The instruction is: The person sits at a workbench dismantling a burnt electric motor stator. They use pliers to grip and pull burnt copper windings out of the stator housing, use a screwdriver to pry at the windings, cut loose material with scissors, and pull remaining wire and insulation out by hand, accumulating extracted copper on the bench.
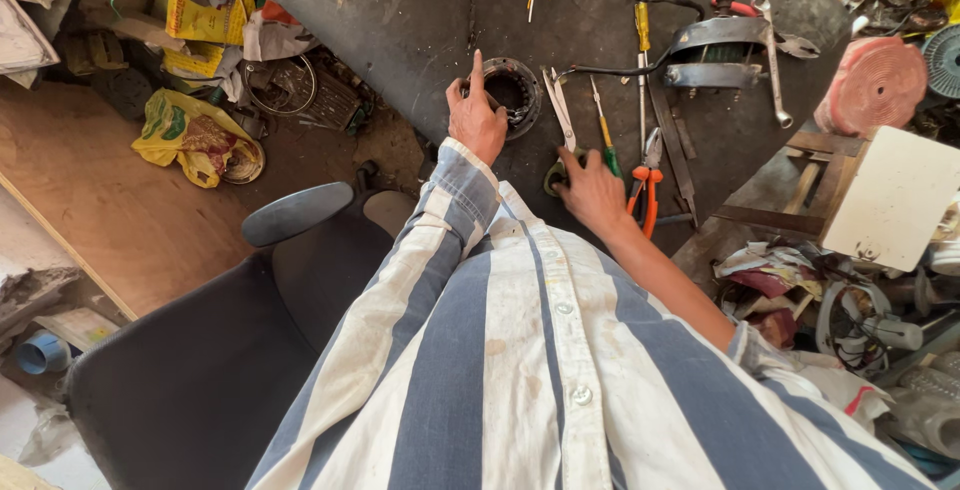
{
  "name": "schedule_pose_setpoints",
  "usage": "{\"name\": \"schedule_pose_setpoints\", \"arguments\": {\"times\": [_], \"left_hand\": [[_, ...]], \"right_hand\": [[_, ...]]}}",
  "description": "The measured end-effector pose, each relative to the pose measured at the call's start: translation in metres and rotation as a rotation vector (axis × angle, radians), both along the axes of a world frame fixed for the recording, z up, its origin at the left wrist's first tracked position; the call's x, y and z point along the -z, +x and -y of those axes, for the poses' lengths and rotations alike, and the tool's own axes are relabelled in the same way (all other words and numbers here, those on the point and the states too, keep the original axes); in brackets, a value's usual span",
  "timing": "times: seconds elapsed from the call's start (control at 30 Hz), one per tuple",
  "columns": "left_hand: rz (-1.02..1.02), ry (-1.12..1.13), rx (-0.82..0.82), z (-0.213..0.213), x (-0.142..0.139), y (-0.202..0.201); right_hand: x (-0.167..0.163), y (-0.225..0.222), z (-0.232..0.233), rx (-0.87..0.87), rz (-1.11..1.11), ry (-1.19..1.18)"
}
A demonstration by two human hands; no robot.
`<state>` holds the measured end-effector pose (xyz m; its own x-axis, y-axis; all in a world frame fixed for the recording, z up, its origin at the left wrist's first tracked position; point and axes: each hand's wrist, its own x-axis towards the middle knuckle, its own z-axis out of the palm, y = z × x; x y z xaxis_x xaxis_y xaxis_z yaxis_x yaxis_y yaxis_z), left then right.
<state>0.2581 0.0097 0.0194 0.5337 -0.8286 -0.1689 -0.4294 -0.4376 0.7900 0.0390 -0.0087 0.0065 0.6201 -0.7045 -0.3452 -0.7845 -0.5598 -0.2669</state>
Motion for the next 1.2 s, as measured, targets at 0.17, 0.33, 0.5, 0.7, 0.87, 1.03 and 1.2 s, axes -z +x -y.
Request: {"name": "schedule_pose_setpoints", "arguments": {"times": [0.17,0.33,0.5,0.7,0.87,1.03,1.2], "left_hand": [[0.010,-0.015,-0.023,-0.001,0.001,-0.004],[0.001,-0.029,0.067,-0.004,0.004,0.007],[-0.021,-0.089,0.165,-0.014,0.006,0.015],[-0.001,-0.125,0.150,-0.020,0.004,0.009],[0.026,-0.165,0.091,-0.025,0.004,0.005],[0.005,-0.074,0.109,-0.025,0.003,0.006],[-0.007,-0.067,0.058,-0.026,0.001,0.005]], "right_hand": [[0.003,0.009,0.010,-0.031,-0.088,-0.009],[0.007,-0.004,0.022,0.209,0.222,0.134],[-0.010,-0.028,0.033,0.770,0.596,1.030],[-0.058,-0.039,0.030,0.635,0.633,1.329],[-0.058,-0.020,0.031,0.574,0.561,1.496],[-0.047,-0.009,0.045,0.613,0.505,1.531],[-0.045,0.001,0.067,0.655,0.398,1.502]]}}
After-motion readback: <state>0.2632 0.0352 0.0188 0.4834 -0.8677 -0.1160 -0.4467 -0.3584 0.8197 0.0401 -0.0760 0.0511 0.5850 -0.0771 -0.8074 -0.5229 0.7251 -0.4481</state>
